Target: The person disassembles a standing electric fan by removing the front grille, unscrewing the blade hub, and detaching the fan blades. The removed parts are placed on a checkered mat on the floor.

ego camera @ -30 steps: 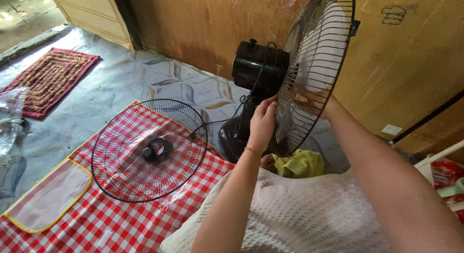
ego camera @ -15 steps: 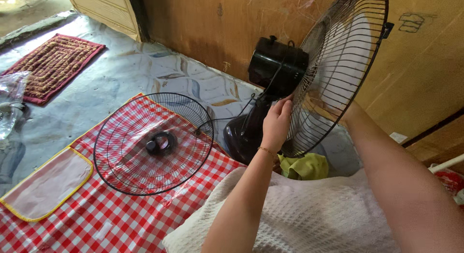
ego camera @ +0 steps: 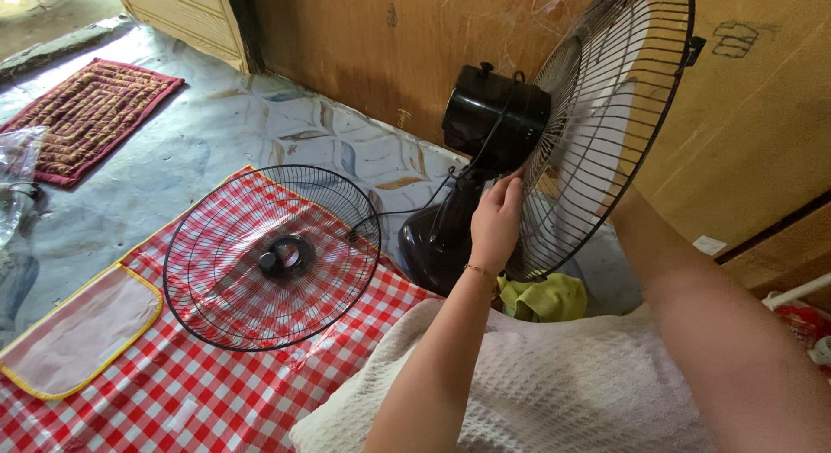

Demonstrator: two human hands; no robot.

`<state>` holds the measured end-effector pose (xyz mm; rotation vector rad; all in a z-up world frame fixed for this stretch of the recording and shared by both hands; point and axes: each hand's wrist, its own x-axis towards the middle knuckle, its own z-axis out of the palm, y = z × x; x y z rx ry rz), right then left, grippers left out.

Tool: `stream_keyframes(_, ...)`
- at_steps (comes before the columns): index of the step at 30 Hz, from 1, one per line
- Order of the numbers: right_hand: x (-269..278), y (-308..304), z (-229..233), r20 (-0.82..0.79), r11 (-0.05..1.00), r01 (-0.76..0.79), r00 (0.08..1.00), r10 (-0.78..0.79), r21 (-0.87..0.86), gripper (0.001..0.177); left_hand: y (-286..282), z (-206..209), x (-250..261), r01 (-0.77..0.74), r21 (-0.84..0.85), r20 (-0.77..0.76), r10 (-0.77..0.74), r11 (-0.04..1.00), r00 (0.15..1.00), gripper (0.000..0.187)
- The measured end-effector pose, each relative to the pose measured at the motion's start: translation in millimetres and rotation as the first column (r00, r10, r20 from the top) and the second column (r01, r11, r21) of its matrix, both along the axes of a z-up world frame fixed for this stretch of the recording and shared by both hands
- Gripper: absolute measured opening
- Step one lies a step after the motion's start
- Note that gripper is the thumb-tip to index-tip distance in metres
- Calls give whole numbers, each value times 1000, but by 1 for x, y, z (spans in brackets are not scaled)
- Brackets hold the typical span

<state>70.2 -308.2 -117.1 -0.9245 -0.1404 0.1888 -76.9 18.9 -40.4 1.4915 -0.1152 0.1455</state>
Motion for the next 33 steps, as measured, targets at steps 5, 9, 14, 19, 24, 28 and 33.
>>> stream_keyframes(5, 6, 0, -7, 134, 948, -225, 971, 199, 226, 29, 3, 6, -4, 27, -64, -43, -30, 998, 999, 43)
stream_keyframes(9, 14, 19, 9, 377, 657, -675, 736, 562, 337, 30, 2, 6, -5, 9, -39, -8, -9, 999, 1000, 43)
stream_keyframes(14, 14, 29, 19, 483, 537, -799, 595, 643, 270, 29, 3, 6, -6, 4, -37, -15, -5, 999, 1000, 43)
stream_keyframes(19, 15, 15, 6, 464, 656, -708, 688, 558, 260, 29, 3, 6, -6, 9, -25, -28, -10, 1000, 1000, 43)
stream_keyframes(24, 19, -4, -2, 119, 976, -204, 974, 194, 80, 26, 0, 1, -3, 1, -65, -3, -1, 998, 1000, 42)
stream_keyframes(28, 22, -7, -5, 42, 999, 37, 998, -38, 19, 21, 2, 1, -3, -2, -31, -5, 2, 1000, 1000, 43)
stream_keyframes(33, 23, 0, -1, 17, 995, 97, 995, -97, -21, 20, 4, 8, -7, 36, -65, -73, -41, 997, 997, 43)
